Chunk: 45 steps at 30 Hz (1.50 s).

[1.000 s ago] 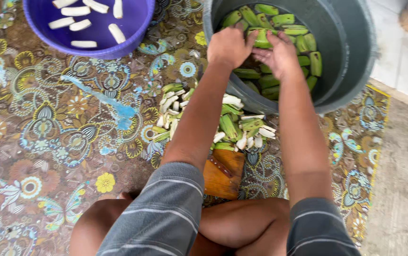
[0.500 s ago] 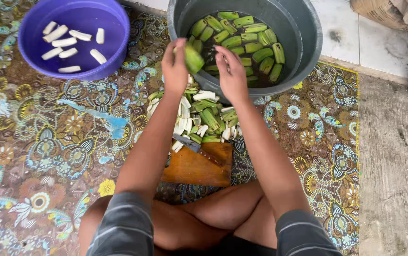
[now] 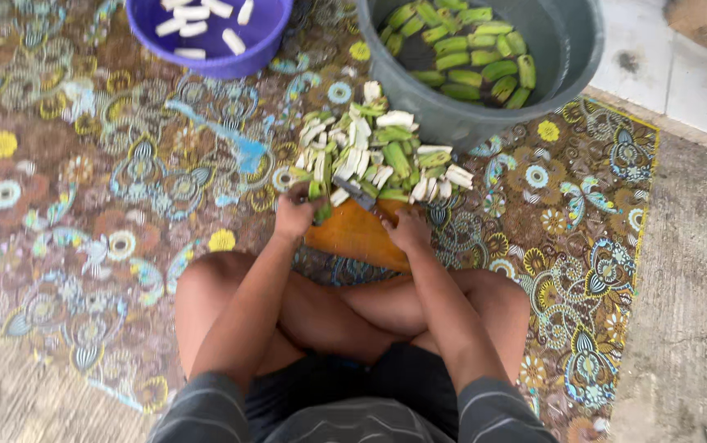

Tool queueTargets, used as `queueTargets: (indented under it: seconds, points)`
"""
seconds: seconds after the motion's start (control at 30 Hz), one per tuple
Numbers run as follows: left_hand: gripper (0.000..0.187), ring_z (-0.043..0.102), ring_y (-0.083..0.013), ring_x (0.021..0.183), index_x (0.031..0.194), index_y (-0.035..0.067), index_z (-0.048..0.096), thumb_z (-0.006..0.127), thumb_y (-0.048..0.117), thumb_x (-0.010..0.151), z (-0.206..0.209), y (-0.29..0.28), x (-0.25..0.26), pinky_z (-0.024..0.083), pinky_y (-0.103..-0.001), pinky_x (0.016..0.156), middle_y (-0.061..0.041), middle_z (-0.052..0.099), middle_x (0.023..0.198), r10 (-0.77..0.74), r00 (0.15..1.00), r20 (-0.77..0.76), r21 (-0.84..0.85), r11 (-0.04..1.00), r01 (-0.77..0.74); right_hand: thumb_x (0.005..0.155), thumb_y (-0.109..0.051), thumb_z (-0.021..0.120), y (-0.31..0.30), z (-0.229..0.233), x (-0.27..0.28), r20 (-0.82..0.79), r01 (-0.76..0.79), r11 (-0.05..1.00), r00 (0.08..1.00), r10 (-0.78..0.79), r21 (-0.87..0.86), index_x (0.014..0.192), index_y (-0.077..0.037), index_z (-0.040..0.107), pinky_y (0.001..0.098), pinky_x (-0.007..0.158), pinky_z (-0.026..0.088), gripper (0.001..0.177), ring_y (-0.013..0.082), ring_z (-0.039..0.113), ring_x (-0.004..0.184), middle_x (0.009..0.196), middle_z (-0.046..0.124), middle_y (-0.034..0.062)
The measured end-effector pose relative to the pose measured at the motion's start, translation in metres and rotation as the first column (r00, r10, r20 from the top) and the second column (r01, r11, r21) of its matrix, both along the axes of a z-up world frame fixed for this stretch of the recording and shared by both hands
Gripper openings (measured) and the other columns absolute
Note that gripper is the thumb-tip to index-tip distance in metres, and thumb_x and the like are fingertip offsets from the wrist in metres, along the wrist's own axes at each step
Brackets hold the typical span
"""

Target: The person sits cross-legged and uses a knife to peel and cut green vegetables on a wooden board. They place the cut pieces into a purple bowl and the remaining vegetables into a bucket of water.

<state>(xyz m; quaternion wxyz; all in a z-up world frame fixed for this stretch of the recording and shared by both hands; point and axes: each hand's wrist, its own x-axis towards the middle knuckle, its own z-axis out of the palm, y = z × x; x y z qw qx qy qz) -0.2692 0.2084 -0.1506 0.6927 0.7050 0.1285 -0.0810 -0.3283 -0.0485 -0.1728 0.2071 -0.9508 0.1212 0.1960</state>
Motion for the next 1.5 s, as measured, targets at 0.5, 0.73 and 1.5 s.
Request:
queueTargets:
  seconds: [0.5, 0.73, 1.5]
  points:
    - [0.037, 0.071, -0.0284, 0.084, 0.117, -0.002, 0.062, 0.074, 0.013, 0.086, 0.051, -0.003, -0.009, 0.059, -0.038, 0.077, -0.02, 0.068, 0.102, 0.189, 0.98, -0.066, -0.181, 0.963, -0.198, 0.102, -0.024, 0.044, 0.023, 0.035, -0.025, 0.498, -0.094, 0.995, 0.861, 0.101, -0.039, 0.116, -0.011, 0.034, 0.0485, 0.058, 0.053, 0.021, 0.038, 0.066, 0.068, 0.081, 0.061, 0.0174]
    - [0.043, 0.067, -0.03, 0.09, 0.121, 0.002, 0.063, 0.075, 0.014, 0.082, 0.012, -0.005, 0.006, 0.059, -0.042, 0.07, -0.02, 0.065, 0.111, 0.14, 0.988, -0.061, -0.256, 0.955, -0.152, 0.094, -0.046, 0.05, 0.024, -0.002, -0.015, 0.346, -0.178, 0.974, 0.913, 0.217, -0.14, 0.114, -0.021, 0.056, 0.0471, 0.073, 0.055, 0.032, 0.0363, 0.068, 0.086, 0.093, 0.067, 0.0118]
    - [0.032, 0.059, -0.0061, 0.055, 0.094, 0.003, 0.068, 0.086, 0.012, 0.068, 0.041, -0.028, -0.018, 0.058, -0.019, 0.052, -0.001, 0.062, 0.068, -0.292, 0.94, 0.179, -0.243, 0.912, 0.33, 0.085, -0.009, 0.075, 0.054, 0.06, -0.035, 0.249, 0.015, 0.542, 0.878, -0.409, 0.84, 0.093, -0.012, 0.05, 0.0214, 0.043, 0.04, 0.026, 0.008, 0.045, 0.048, 0.074, 0.054, 0.0006]
